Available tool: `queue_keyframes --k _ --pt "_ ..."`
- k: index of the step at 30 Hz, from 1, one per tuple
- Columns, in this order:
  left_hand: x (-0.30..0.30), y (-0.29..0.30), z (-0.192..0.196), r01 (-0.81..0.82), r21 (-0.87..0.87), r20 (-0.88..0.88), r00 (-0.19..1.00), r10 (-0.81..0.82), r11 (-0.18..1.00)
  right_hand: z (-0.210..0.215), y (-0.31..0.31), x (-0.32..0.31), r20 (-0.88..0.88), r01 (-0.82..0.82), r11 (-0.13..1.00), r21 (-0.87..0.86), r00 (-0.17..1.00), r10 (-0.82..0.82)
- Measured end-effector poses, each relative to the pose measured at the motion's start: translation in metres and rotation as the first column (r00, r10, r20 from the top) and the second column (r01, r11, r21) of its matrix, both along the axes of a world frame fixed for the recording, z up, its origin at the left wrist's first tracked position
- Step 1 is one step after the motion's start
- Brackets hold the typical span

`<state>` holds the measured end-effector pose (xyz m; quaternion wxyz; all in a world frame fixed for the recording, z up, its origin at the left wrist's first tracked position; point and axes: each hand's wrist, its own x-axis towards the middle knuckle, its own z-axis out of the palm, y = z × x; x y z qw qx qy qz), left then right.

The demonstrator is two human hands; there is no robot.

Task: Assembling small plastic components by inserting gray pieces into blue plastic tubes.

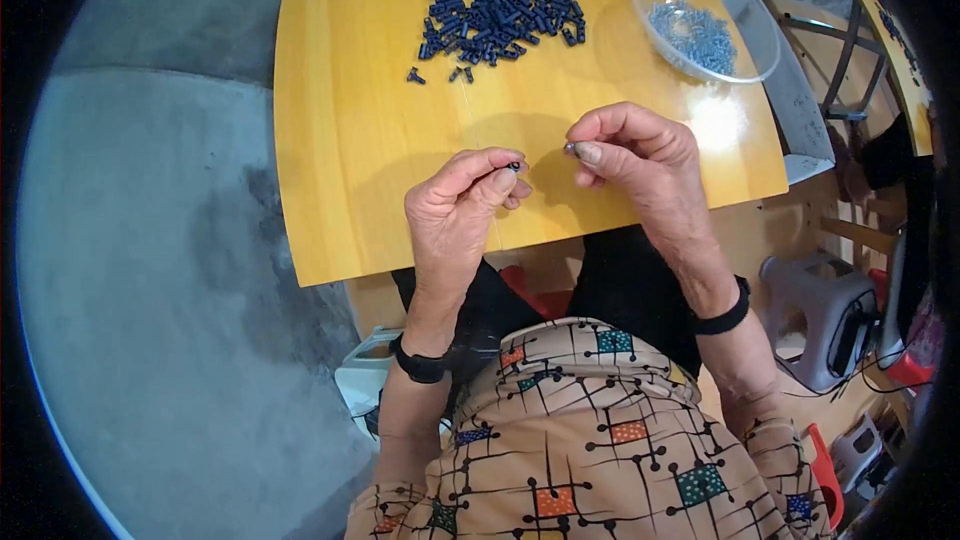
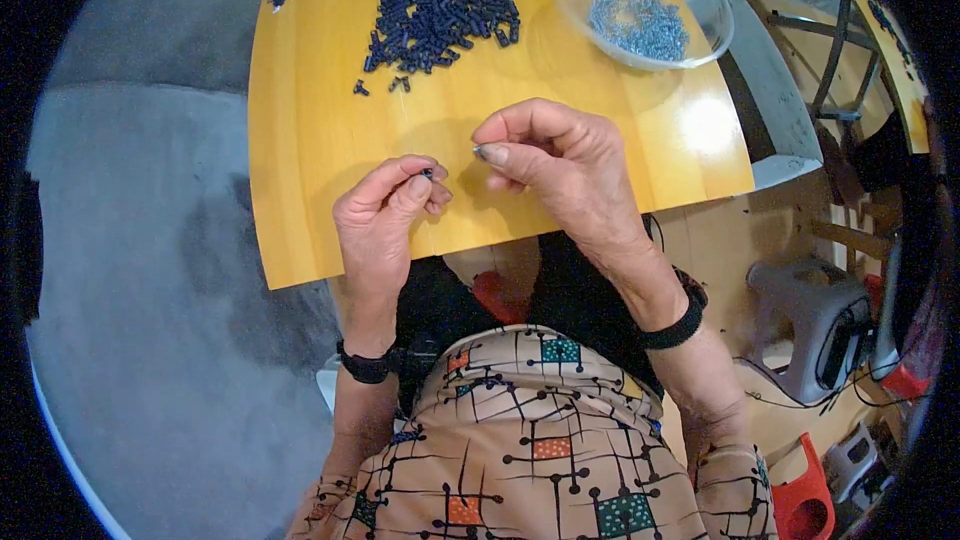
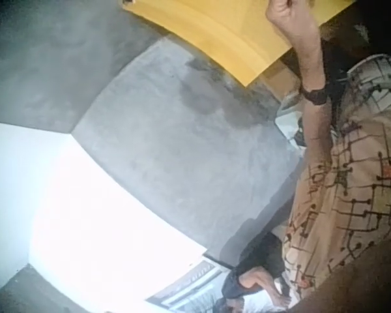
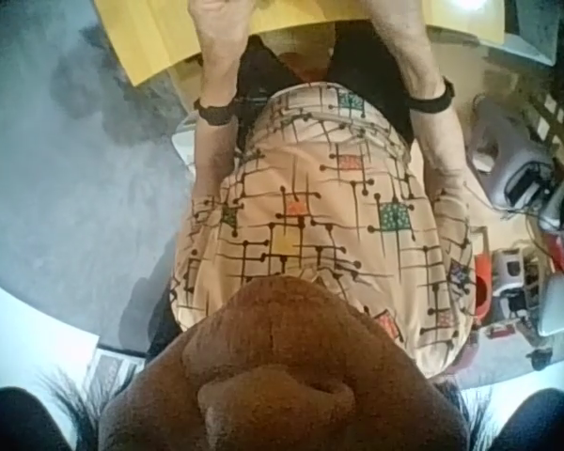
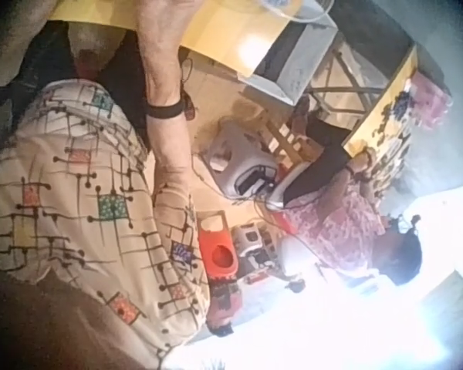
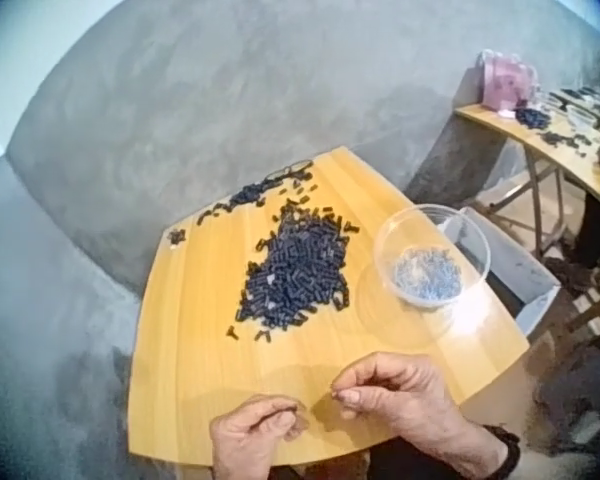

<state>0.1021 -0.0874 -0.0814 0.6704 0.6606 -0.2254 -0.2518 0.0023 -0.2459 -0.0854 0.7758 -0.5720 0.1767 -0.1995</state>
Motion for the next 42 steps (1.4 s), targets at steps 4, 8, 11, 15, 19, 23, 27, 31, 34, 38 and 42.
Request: queue_keyframes --k 4,8,11,15,19,23,27,31,34,38,42 --pt "-0.004 0.002 0.009 0.067 -0.114 -0.013 0.998 -0.069 0.991 0.005 0.014 -0.003 0.082 -0.112 0.926 0.360 0.993 0.088" --pt "-0.006 0.005 0.012 0.084 -0.170 -0.036 0.995 -0.091 0.982 0.007 0.023 -0.003 0.132 -0.169 0.862 0.478 0.984 0.120" --pt "-0.005 0.009 0.013 0.085 -0.145 0.032 0.996 -0.081 0.986 0.007 0.026 -0.003 0.138 -0.187 0.852 0.489 0.981 0.135" --pt "-0.004 0.011 0.016 0.095 -0.073 0.207 0.975 -0.078 0.993 0.010 0.030 -0.005 0.105 -0.187 0.874 0.448 0.982 0.157" --pt "-0.003 0.014 0.020 0.051 0.033 0.392 0.918 -0.060 0.998 0.008 0.033 -0.005 0.126 -0.206 0.887 0.413 0.978 0.169" --pt "-0.002 0.015 0.024 0.038 0.075 0.510 0.857 -0.071 0.996 0.005 0.033 -0.006 0.117 -0.196 0.887 0.418 0.980 0.162" --pt "-0.003 0.016 0.026 0.083 0.111 0.511 0.850 -0.129 0.990 0.003 0.033 -0.006 0.093 -0.192 0.881 0.433 0.981 0.168" --pt "-0.008 0.019 0.025 0.082 0.029 0.135 0.987 -0.086 0.996 0.004 0.033 -0.006 0.081 -0.192 0.882 0.431 0.981 0.174" --pt "-0.009 0.020 0.023 0.081 -0.007 0.012 0.997 -0.081 0.997 0.003 0.033 -0.006 0.087 -0.209 0.880 0.427 0.978 0.190" --pt "-0.007 0.022 0.017 0.097 -0.061 -0.037 0.994 -0.099 0.993 0.002 0.034 -0.006 0.093 -0.213 0.890 0.404 0.977 0.192" --pt "-0.008 0.022 0.013 0.109 -0.105 -0.073 0.990 -0.117 0.988 0.000 0.035 -0.007 0.093 -0.206 0.910 0.359 0.978 0.184"
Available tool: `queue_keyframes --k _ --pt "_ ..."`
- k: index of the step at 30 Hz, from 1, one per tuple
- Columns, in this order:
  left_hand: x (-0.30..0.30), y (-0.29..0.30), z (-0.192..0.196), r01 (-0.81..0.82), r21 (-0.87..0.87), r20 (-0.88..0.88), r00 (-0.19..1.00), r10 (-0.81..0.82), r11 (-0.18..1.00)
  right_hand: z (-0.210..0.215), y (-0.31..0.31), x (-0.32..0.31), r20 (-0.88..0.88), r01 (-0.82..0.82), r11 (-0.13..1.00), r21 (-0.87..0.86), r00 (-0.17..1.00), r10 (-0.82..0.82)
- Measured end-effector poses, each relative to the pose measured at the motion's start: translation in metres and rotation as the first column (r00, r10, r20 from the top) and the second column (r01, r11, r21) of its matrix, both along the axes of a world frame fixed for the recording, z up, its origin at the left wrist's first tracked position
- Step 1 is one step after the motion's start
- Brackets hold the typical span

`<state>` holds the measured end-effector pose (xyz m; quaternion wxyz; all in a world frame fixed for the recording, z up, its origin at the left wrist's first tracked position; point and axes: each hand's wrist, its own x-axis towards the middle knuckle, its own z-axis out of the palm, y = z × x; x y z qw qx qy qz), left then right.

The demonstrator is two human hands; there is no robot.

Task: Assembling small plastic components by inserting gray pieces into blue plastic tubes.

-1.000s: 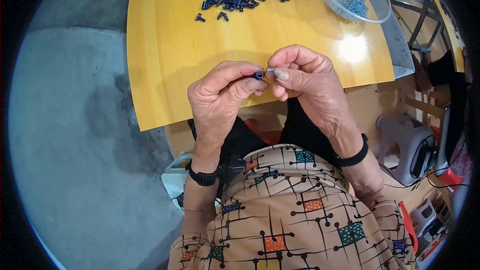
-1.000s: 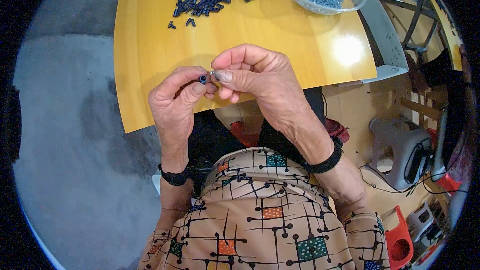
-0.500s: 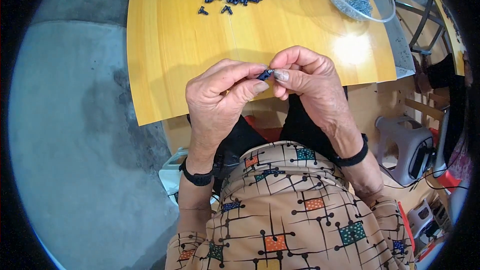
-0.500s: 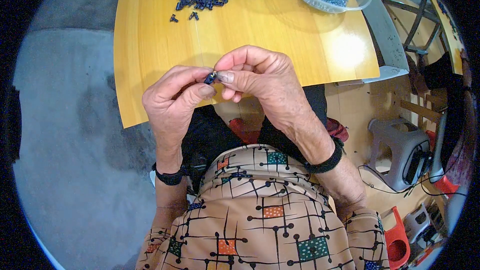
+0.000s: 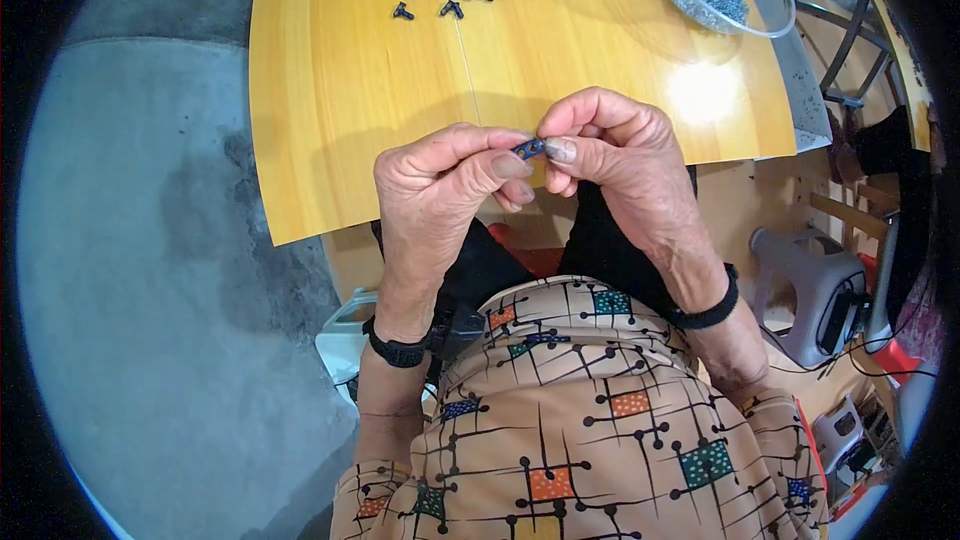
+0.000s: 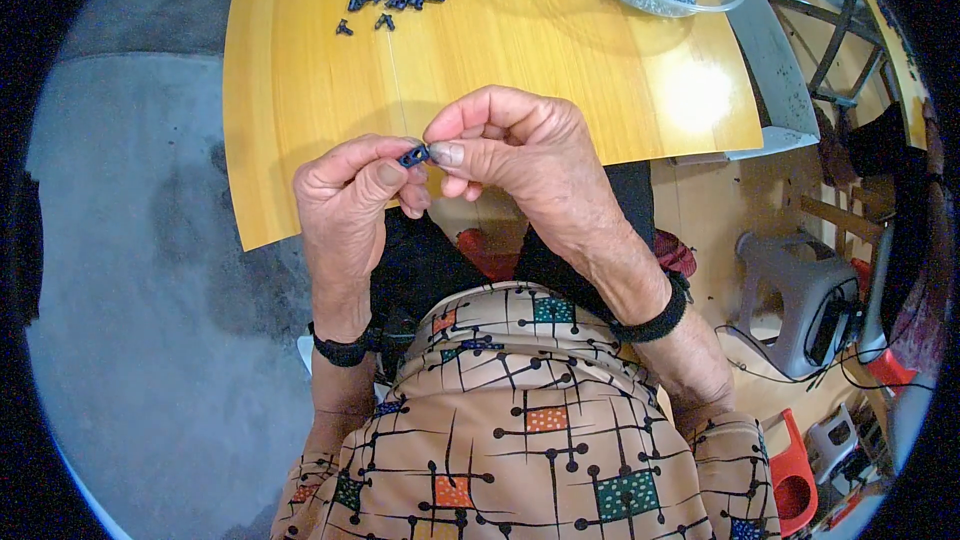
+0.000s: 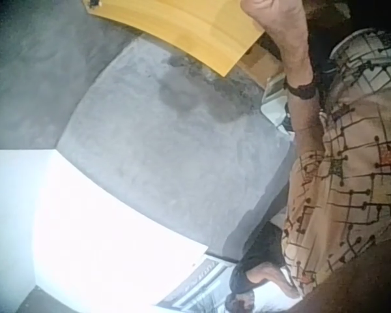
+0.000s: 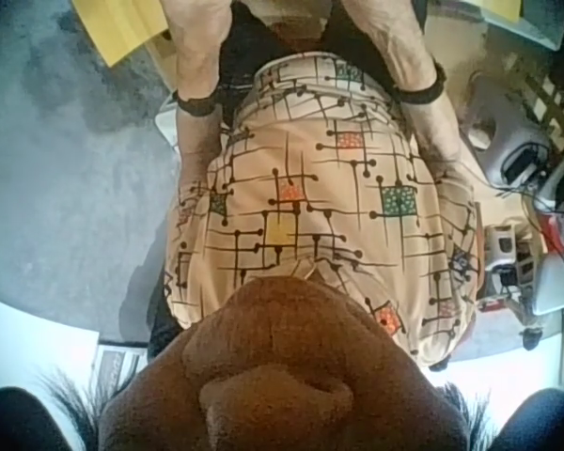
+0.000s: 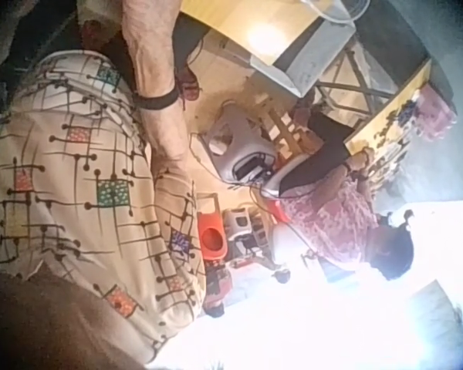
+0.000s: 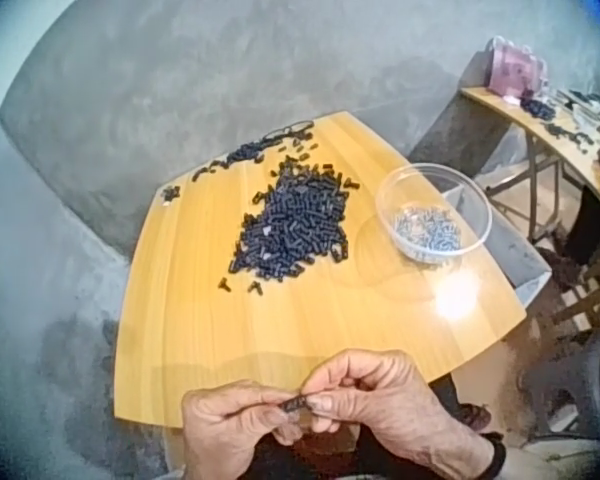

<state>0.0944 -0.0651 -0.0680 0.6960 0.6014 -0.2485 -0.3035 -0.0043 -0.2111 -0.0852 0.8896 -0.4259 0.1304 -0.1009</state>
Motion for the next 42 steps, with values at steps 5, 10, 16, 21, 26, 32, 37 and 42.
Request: queue_keyframes --k 5,10,16,21,26,32,37,42 --pt "-0.002 0.000 -0.003 -0.011 -0.024 -0.073 0.997 0.010 1.000 0.001 0.001 0.000 -0.016 0.004 0.999 -0.035 1.000 -0.005" --pt "-0.004 0.000 -0.004 -0.049 -0.056 -0.079 0.996 0.045 0.997 0.003 0.004 0.000 -0.019 0.019 0.997 -0.071 1.000 -0.020" --pt "-0.009 -0.001 -0.004 -0.066 -0.035 0.095 0.993 0.069 0.997 0.004 0.006 -0.001 0.004 0.068 0.992 -0.108 0.998 -0.068" --pt "-0.011 0.000 -0.002 -0.079 0.001 0.191 0.978 0.078 0.997 0.004 0.008 -0.001 0.009 0.095 0.988 -0.124 0.995 -0.095" --pt "-0.013 0.001 -0.004 -0.078 -0.042 0.094 0.992 0.081 0.996 0.002 0.011 -0.001 0.010 0.093 0.985 -0.148 0.996 -0.092" --pt "-0.014 0.000 -0.001 -0.099 0.052 0.228 0.970 0.085 0.994 -0.001 0.011 -0.002 0.005 0.096 0.989 -0.112 0.995 -0.096" --pt "-0.015 0.001 0.002 -0.139 0.108 0.309 0.946 0.099 0.984 0.000 0.011 -0.002 -0.020 0.074 0.992 -0.102 0.997 -0.077" --pt "-0.015 0.001 0.006 -0.156 0.122 0.469 0.879 0.081 0.980 -0.001 0.009 -0.003 -0.026 0.055 0.994 -0.092 0.998 -0.058"
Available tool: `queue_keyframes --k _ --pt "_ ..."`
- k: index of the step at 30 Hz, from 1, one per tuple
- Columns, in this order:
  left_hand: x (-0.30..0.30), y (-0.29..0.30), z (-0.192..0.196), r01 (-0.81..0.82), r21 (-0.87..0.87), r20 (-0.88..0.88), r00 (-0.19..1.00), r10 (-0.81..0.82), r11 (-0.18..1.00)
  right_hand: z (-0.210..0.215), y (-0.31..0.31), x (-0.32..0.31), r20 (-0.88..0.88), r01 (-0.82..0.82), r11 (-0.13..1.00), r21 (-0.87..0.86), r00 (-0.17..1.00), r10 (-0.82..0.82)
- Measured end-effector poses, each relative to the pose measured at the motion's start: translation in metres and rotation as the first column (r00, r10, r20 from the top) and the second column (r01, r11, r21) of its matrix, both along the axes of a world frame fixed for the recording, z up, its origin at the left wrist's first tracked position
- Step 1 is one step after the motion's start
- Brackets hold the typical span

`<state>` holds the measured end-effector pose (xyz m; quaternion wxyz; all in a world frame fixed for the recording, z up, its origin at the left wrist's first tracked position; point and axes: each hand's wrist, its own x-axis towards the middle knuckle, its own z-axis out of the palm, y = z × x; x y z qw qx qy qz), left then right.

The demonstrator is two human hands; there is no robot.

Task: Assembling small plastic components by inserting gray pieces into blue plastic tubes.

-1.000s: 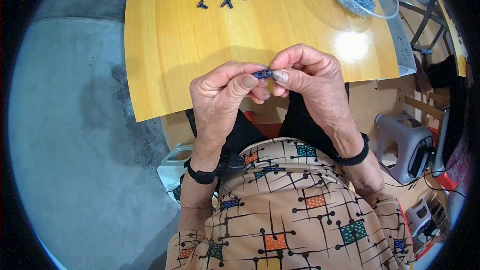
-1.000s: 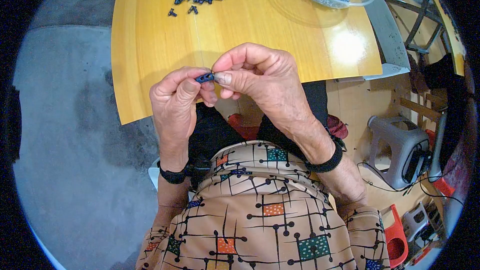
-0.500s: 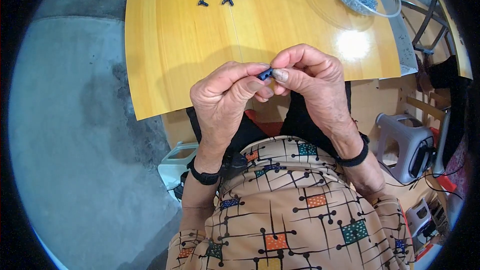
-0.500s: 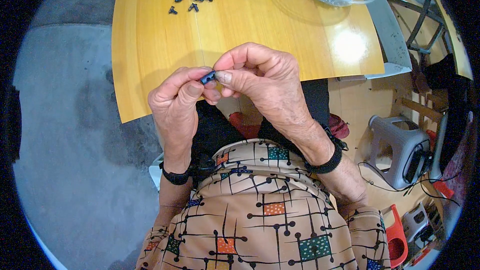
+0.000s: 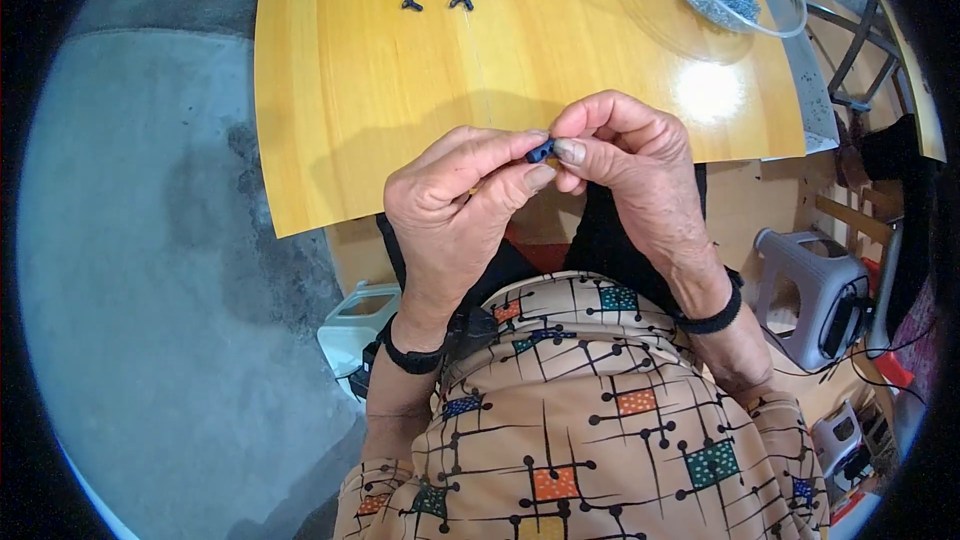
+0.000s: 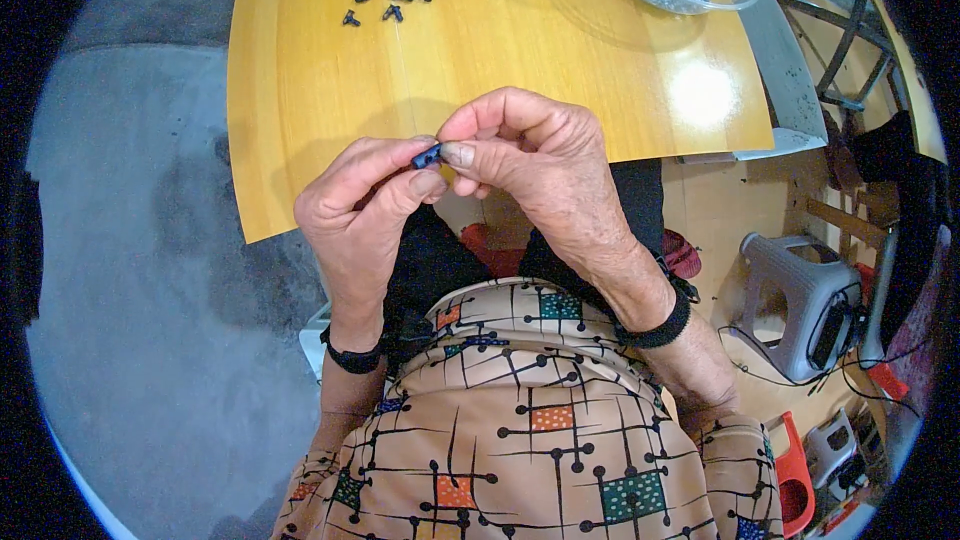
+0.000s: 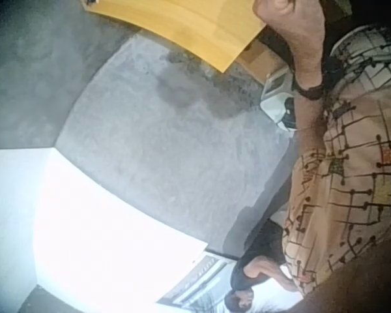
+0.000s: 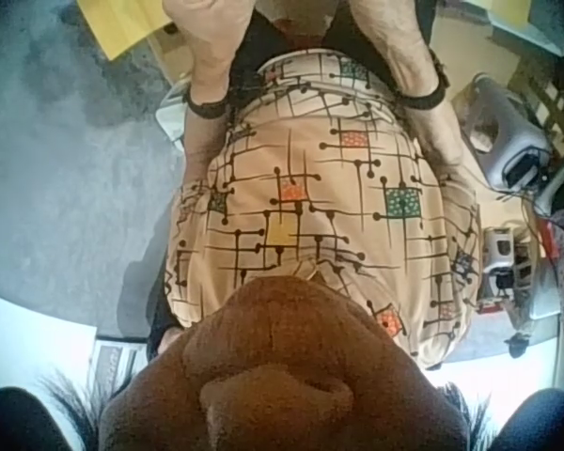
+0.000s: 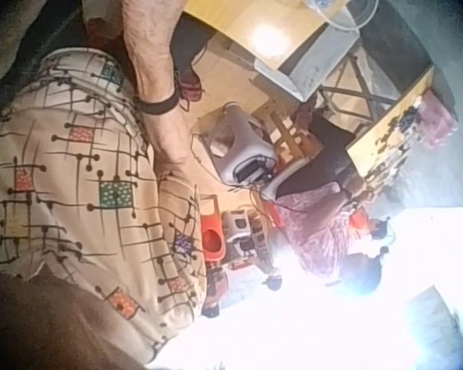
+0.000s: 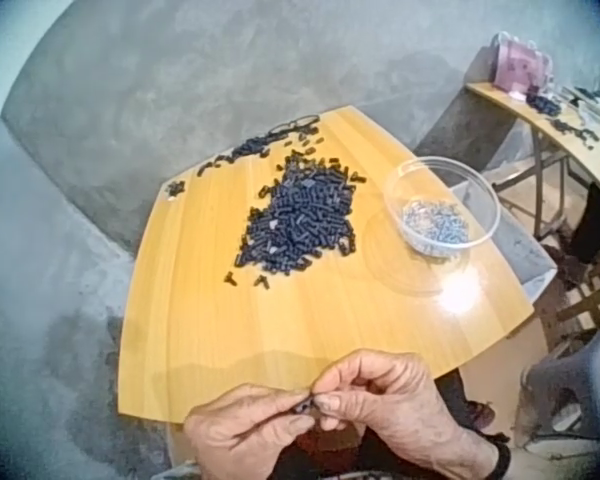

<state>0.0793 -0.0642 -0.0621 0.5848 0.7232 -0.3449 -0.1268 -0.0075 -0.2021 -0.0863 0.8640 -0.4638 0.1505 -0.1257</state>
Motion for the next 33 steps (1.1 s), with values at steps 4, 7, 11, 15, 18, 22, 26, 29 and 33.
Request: queue_keyframes --k 4,7,11,15,18,22,26,29,33 --pt "-0.001 0.002 -0.003 0.031 -0.078 -0.119 0.992 -0.041 0.996 0.001 0.000 -0.001 -0.017 0.012 1.000 0.025 1.000 -0.012" --pt "-0.003 0.001 -0.005 0.026 -0.154 -0.313 0.947 -0.074 0.988 0.001 0.002 -0.001 0.016 0.026 0.999 0.032 1.000 -0.027" --pt "-0.005 0.002 -0.009 -0.004 -0.171 -0.377 0.924 -0.062 0.985 0.001 0.002 -0.001 0.024 0.026 1.000 0.007 0.999 -0.026" --pt "-0.004 0.002 -0.007 -0.025 -0.160 -0.481 0.875 -0.056 0.987 0.002 0.002 -0.002 0.011 0.028 1.000 -0.014 1.000 -0.028" --pt "-0.005 0.002 -0.007 -0.028 -0.169 -0.523 0.850 -0.066 0.985 0.004 0.002 -0.003 0.002 0.029 0.999 -0.033 1.000 -0.029" --pt "-0.005 0.003 -0.008 -0.043 -0.173 -0.587 0.807 -0.068 0.984 0.003 0.003 -0.003 -0.003 0.033 0.998 -0.060 0.999 -0.033" --pt "-0.004 0.003 -0.011 -0.056 -0.185 -0.608 0.791 -0.069 0.981 -0.001 0.002 -0.002 0.012 0.045 0.997 -0.062 0.999 -0.044" --pt "-0.002 0.003 -0.011 -0.107 -0.250 -0.667 0.739 -0.091 0.962 -0.003 0.002 -0.001 0.032 0.041 0.998 -0.056 0.999 -0.039" --pt "-0.004 0.002 -0.009 -0.082 -0.261 -0.665 0.738 -0.117 0.962 -0.005 -0.001 0.000 0.093 -0.018 0.997 0.075 0.996 0.011"
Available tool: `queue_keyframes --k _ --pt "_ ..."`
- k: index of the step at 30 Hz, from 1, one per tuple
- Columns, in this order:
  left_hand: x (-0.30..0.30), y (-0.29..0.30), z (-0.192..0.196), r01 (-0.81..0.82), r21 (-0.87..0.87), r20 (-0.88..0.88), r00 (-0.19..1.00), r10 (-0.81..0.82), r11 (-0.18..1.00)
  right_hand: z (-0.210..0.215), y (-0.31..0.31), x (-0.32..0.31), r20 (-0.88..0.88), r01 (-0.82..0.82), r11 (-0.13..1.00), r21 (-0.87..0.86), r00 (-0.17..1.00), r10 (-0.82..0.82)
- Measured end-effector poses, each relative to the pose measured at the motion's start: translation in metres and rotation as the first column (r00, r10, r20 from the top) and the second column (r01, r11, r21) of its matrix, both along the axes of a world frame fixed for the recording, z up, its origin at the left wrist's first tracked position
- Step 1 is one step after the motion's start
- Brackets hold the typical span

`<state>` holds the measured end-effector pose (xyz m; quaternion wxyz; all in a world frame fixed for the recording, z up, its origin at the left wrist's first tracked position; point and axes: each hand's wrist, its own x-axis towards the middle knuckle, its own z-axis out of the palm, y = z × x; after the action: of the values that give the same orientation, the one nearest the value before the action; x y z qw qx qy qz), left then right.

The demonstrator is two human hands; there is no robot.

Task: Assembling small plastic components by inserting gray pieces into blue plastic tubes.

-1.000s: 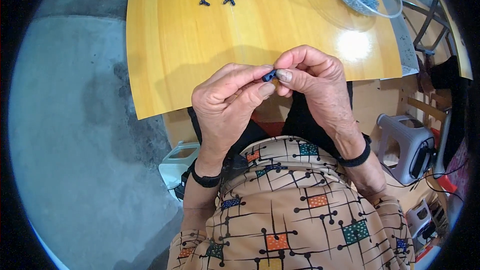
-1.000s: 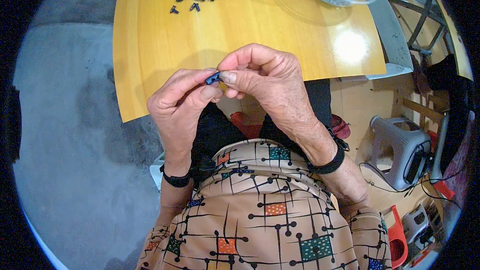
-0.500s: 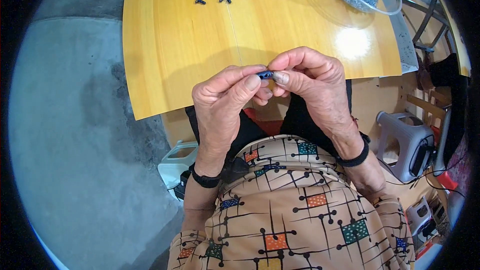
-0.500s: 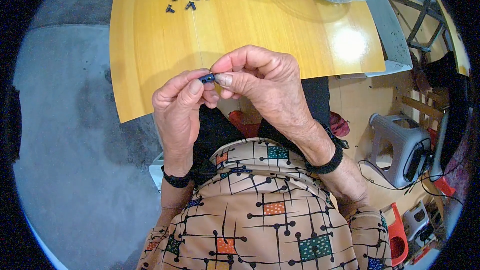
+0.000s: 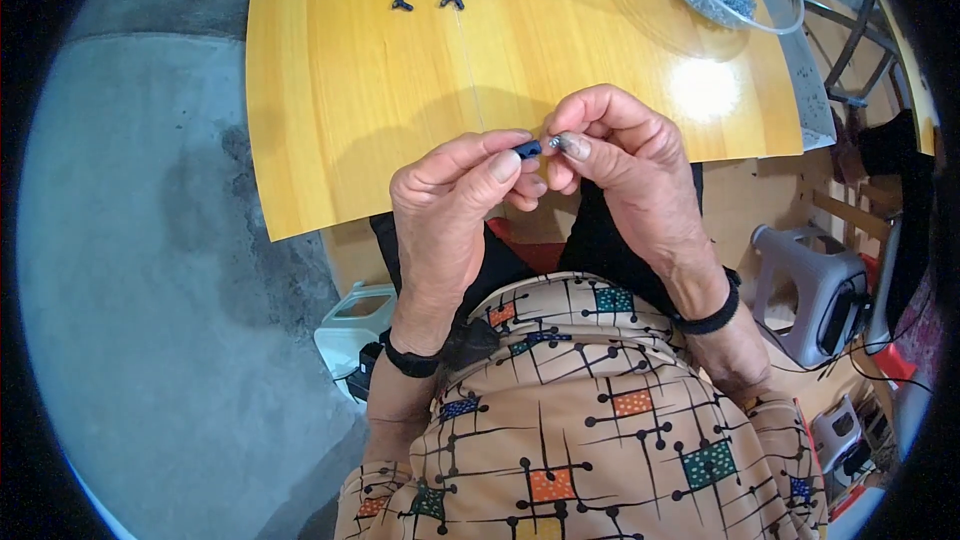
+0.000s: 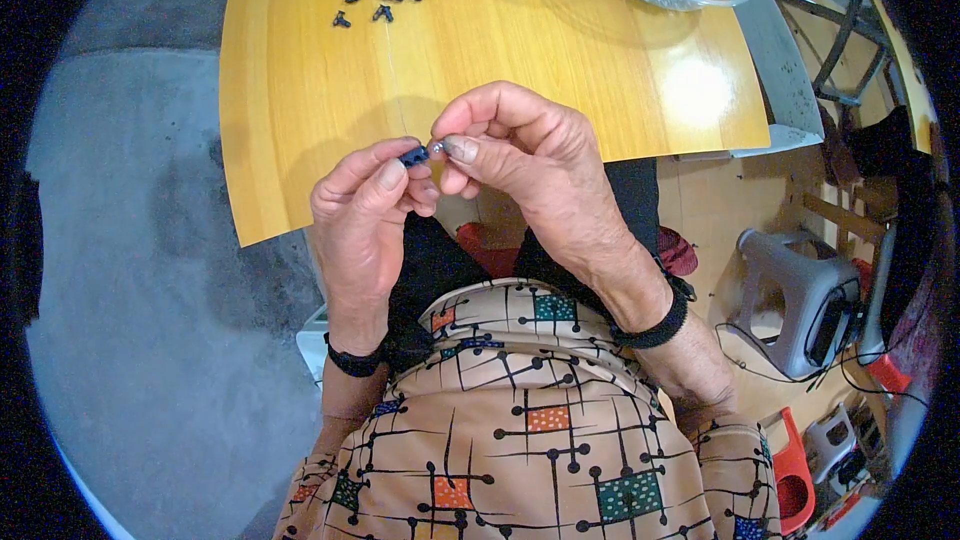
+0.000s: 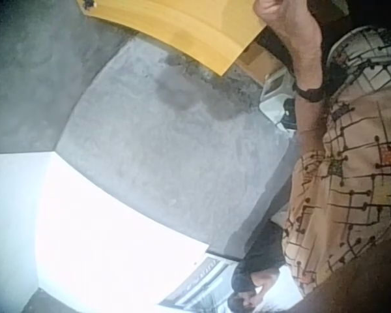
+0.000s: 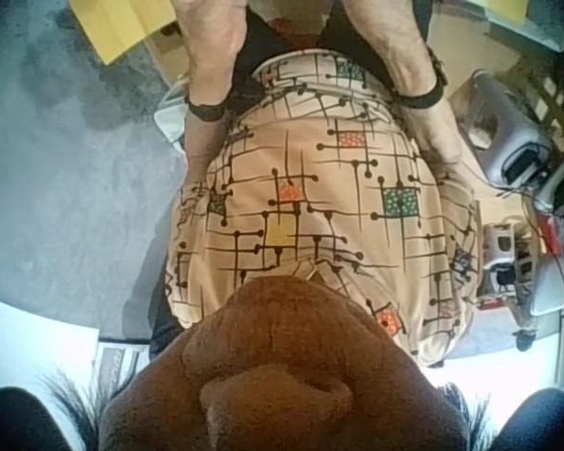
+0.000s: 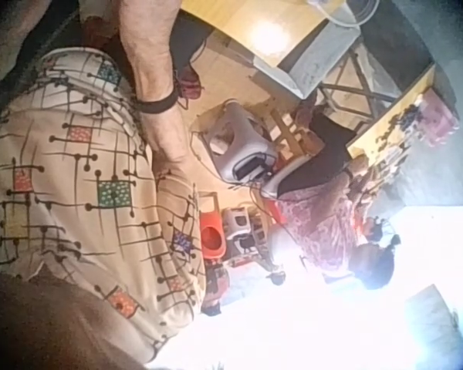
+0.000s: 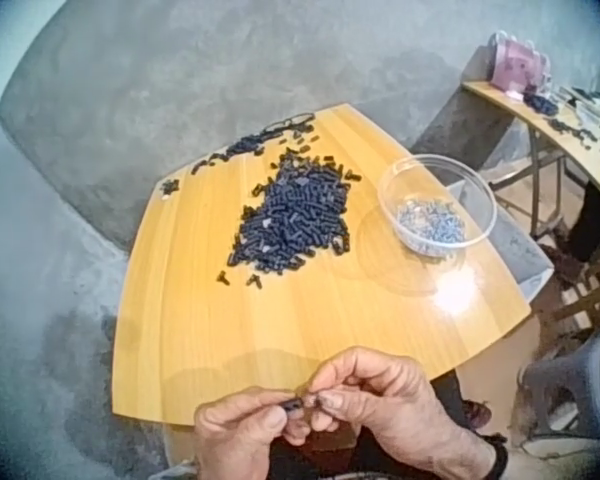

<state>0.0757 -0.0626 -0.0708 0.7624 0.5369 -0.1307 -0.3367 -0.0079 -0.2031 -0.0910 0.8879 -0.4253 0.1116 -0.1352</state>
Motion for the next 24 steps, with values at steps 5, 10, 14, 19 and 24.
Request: queue_keyframes --k 5,10,14,19,24 --pt "-0.0015 0.0002 0.0005 0.009 -0.009 0.012 1.000 -0.009 1.000 0.0006 -0.0033 -0.0011 0.028 -0.030 0.986 0.167 0.999 0.026" --pt "-0.0027 0.0004 0.0005 -0.003 0.003 0.011 1.000 0.003 1.000 0.0007 -0.0034 -0.0022 0.018 -0.045 0.983 0.178 0.999 0.042" --pt "-0.0035 0.0008 0.0007 -0.007 0.012 0.010 1.000 0.007 1.000 0.0005 -0.0012 -0.0022 0.051 -0.048 0.977 0.210 0.998 0.038" --pt "-0.0033 0.0005 0.0035 -0.024 0.055 0.001 1.000 0.024 0.998 -0.0009 -0.0025 -0.0022 0.051 -0.088 0.959 0.270 0.996 0.077" --pt "-0.0021 0.0004 -0.0014 -0.020 0.027 0.040 0.999 0.019 0.999 -0.0014 -0.0046 -0.0031 0.061 -0.102 0.939 0.329 0.994 0.087"
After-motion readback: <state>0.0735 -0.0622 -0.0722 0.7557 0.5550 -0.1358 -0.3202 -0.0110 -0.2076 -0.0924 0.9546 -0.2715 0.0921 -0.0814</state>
